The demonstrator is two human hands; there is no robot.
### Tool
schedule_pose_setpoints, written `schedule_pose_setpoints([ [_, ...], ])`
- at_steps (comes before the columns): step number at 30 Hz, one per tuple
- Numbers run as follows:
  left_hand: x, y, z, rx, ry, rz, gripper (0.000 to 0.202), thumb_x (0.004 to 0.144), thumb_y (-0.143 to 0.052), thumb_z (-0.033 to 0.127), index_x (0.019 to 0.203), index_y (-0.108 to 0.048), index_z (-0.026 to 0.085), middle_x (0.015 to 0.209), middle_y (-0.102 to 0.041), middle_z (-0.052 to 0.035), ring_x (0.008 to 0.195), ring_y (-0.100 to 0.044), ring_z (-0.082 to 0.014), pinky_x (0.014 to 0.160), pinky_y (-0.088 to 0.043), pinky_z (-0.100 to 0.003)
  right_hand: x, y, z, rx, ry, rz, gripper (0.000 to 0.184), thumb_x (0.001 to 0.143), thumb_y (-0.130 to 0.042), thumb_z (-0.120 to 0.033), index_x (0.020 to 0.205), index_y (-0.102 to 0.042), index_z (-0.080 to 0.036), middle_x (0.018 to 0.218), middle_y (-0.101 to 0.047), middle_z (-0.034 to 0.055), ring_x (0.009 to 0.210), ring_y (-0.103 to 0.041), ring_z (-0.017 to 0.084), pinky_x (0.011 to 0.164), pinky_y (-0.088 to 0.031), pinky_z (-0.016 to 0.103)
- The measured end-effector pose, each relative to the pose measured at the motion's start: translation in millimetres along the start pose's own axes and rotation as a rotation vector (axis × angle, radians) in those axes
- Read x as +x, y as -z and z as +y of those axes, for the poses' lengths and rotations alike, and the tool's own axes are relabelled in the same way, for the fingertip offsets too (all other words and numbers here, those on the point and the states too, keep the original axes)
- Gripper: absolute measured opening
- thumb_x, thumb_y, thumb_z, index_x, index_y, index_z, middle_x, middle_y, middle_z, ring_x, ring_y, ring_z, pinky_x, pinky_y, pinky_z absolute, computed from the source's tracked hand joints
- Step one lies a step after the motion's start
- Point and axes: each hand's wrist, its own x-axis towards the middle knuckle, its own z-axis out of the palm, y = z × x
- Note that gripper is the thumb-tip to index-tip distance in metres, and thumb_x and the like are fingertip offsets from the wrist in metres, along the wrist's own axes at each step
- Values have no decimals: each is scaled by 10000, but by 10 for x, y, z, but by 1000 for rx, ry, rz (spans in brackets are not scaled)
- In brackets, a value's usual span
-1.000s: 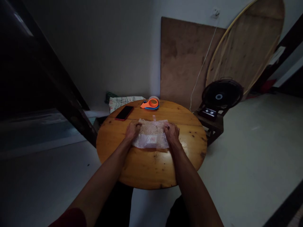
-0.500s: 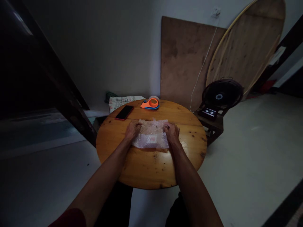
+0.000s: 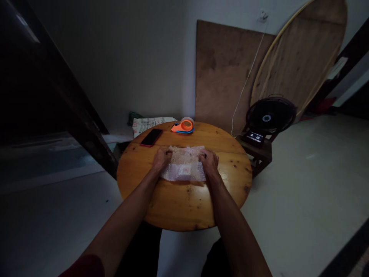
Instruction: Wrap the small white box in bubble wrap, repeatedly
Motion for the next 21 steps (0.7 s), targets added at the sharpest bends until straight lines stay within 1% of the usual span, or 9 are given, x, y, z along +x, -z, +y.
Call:
schedule_pose_setpoints([
  [2,-9,13,19,15,-15,27,282,783,-529,152,949,-750,214,1041,-681,-74,1004,-603,-207,922,-457,-295,0,1,-6,5,-4,5,298,780,-546,-299,1022,-707,-233,907,-694,22,839,-592,186,798,-428,311],
  [4,-23,36,61,25,-41,95,276,776,-537,152,945,-752,197,1060,-667,-92,1054,-577,-223,964,-438,-315,2,4,-13,3,-6,6,287,781,-545,-299,1007,-710,-234,920,-695,24,850,-592,186,796,-427,309],
  [7,-43,60,136,-36,-134,145,279,781,-536,148,952,-752,191,1037,-671,-85,1065,-565,-221,1012,-414,-339,8,6,-20,-7,-5,-3,271,776,-547,-292,988,-710,-248,946,-698,19,873,-593,187,807,-428,314],
  [9,-55,54,171,-160,-229,63,308,785,-508,113,949,-753,202,998,-693,-54,1024,-589,-193,1027,-409,-339,11,5,-18,-5,-9,-6,271,772,-546,-281,986,-710,-247,963,-699,20,885,-596,191,816,-431,322],
  [11,-70,30,185,-320,-303,-94,348,776,-483,80,963,-751,202,1003,-711,-34,996,-613,-170,1003,-432,-325,12,1,-11,-3,-11,-3,273,771,-543,-270,984,-711,-242,977,-697,24,900,-599,194,830,-433,329],
  [14,-98,-18,176,-504,-311,-368,384,770,-511,99,1085,-715,181,1041,-719,-42,957,-643,-169,886,-497,-292,11,-3,0,-4,2,2,266,781,-541,-276,984,-710,-238,980,-695,26,911,-599,194,840,-432,328],
  [16,-113,-44,162,-546,-307,-491,419,786,-529,135,1180,-668,170,1010,-728,-53,920,-657,-169,847,-507,-284,10,-3,3,-10,5,-3,264,790,-541,-287,990,-707,-238,968,-693,24,899,-600,191,835,-433,325],
  [18,-121,-62,147,-536,-323,-535,442,803,-513,139,1227,-637,166,985,-733,-55,911,-659,-162,860,-501,-281,10,-3,3,-24,1,-7,262,790,-546,-289,991,-706,-238,965,-693,22,896,-599,188,838,-432,323],
  [21,-117,-87,127,-493,-344,-513,443,784,-501,106,1197,-654,157,991,-729,-61,922,-657,-158,886,-494,-279,12,-7,-4,-40,7,4,255,788,-546,-277,981,-706,-235,981,-698,25,920,-598,188,855,-428,322],
])
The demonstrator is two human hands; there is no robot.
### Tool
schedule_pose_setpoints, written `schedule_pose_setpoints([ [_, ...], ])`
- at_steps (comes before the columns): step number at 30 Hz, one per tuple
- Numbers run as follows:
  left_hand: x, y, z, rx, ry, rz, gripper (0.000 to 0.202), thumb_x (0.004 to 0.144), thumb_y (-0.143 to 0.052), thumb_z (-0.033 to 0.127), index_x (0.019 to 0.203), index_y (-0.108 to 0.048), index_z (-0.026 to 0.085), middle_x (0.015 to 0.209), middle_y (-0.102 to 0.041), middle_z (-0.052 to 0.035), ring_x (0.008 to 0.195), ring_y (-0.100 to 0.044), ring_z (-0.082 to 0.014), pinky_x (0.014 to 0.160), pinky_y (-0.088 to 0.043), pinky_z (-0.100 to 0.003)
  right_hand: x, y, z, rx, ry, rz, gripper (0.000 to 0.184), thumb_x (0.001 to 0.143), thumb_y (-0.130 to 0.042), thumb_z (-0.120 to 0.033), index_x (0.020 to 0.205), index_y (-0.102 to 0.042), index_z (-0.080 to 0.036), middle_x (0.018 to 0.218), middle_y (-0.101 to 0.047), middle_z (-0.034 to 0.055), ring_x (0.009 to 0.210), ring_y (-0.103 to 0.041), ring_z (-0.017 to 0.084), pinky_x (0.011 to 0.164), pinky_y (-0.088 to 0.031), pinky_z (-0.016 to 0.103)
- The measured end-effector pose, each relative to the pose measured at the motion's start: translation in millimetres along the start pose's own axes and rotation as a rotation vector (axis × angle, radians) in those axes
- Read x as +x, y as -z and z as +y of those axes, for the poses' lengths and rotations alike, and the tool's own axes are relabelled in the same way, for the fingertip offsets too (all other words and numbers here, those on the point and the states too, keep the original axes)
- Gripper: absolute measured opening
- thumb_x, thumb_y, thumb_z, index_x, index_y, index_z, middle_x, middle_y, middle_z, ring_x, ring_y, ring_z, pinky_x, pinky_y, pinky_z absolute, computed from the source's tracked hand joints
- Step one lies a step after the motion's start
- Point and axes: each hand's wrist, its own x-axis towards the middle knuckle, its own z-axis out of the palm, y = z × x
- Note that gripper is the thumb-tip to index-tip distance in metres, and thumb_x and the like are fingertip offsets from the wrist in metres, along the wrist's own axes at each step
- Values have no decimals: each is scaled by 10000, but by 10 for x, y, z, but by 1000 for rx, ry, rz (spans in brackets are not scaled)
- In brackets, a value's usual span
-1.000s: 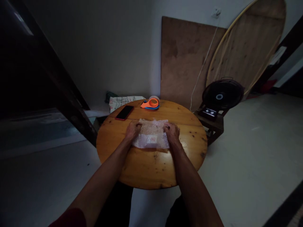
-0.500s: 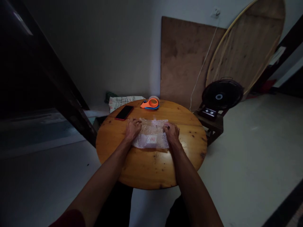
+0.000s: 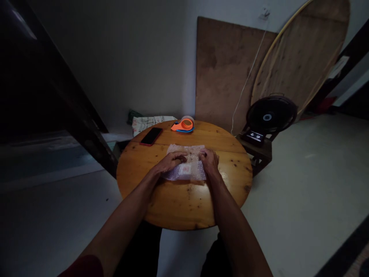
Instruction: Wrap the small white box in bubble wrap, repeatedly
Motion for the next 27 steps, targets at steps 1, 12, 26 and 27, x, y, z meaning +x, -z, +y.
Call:
schedule_pose_setpoints([
  [1,5,-4,-13,9,-5,7,433,777,-504,103,1176,-665,152,992,-728,-64,923,-656,-159,892,-494,-282,0,-1,-3,-2,2,4,255,788,-545,-277,981,-706,-233,979,-700,28,918,-599,190,854,-429,323],
  [12,36,-26,-62,-65,17,9,345,762,-508,114,1043,-708,140,942,-725,-54,891,-654,-157,856,-507,-281,4,33,-28,68,10,72,280,744,-525,-208,962,-700,-231,1070,-685,41,1015,-588,213,923,-429,350],
  [26,14,1,53,-286,152,5,375,721,-540,142,1057,-707,134,987,-724,-67,931,-646,-181,865,-489,-296,5,50,-70,154,56,157,209,749,-522,-209,867,-695,-205,965,-686,46,964,-604,215,900,-448,372],
  [27,12,3,55,-293,152,4,370,722,-554,161,1058,-708,135,993,-724,-68,936,-645,-185,870,-486,-298,6,45,-66,163,57,163,204,749,-525,-213,863,-694,-204,961,-687,45,956,-606,213,890,-453,371],
])
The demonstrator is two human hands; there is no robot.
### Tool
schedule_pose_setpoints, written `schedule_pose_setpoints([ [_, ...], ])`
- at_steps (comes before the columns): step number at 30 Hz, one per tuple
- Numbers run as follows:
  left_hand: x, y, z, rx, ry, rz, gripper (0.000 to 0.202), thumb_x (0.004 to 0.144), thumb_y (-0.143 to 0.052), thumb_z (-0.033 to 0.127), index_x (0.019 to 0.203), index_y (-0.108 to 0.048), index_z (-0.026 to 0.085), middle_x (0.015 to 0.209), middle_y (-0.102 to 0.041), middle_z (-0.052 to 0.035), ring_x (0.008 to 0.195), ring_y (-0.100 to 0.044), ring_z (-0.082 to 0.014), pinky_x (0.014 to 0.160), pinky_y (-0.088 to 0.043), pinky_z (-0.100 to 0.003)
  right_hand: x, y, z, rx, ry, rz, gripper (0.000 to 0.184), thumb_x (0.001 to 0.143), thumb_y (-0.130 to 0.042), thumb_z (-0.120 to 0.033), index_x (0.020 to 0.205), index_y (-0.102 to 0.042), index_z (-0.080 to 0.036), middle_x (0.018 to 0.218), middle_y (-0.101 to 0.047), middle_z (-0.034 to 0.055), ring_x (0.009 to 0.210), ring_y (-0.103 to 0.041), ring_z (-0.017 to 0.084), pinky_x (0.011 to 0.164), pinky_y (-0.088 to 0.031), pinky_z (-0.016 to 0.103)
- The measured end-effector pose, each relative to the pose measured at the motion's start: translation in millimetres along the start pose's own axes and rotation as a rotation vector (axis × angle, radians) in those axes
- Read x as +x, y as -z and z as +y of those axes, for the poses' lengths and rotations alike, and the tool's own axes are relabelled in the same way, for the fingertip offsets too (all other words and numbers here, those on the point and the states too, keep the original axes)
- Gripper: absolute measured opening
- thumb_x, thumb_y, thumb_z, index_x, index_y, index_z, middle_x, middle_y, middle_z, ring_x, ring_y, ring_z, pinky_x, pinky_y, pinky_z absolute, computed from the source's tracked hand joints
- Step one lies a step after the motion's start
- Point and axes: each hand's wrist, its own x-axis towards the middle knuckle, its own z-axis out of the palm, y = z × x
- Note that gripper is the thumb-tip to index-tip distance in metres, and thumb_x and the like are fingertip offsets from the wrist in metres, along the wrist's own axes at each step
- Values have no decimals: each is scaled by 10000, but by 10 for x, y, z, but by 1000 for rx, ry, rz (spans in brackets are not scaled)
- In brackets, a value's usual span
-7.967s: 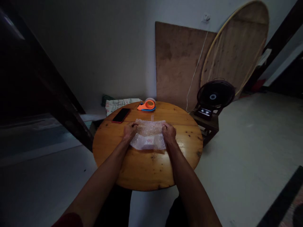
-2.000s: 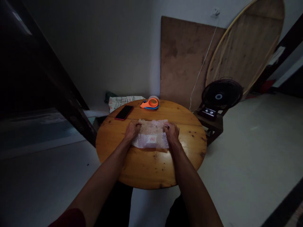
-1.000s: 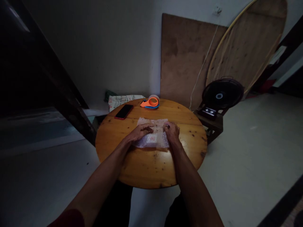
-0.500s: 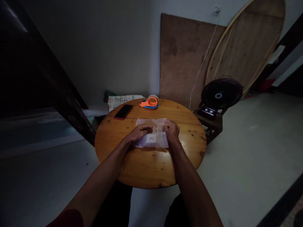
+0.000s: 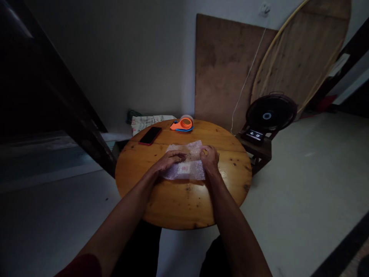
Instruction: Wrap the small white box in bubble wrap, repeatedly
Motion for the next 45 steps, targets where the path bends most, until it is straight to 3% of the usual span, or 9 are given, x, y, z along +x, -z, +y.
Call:
schedule_pose_setpoints([
  [7,-24,1,44,-19,21,3,346,695,-582,207,1005,-718,133,991,-719,-65,936,-637,-191,874,-472,-302,3,-25,23,55,-1,-3,201,737,-528,-241,837,-701,-215,939,-700,42,918,-625,203,887,-468,351],
  [17,-39,13,74,-7,14,-4,365,694,-593,239,1022,-713,133,986,-721,-65,958,-637,-206,892,-466,-313,2,-37,45,143,-81,-106,271,689,-501,-245,856,-710,-204,884,-706,28,851,-632,206,798,-484,319],
  [45,-59,11,112,21,25,28,364,683,-616,260,1001,-723,117,971,-727,-80,944,-651,-222,886,-479,-322,9,-29,63,137,-163,-97,308,674,-517,-265,900,-720,-215,923,-739,34,865,-666,218,813,-512,337],
])
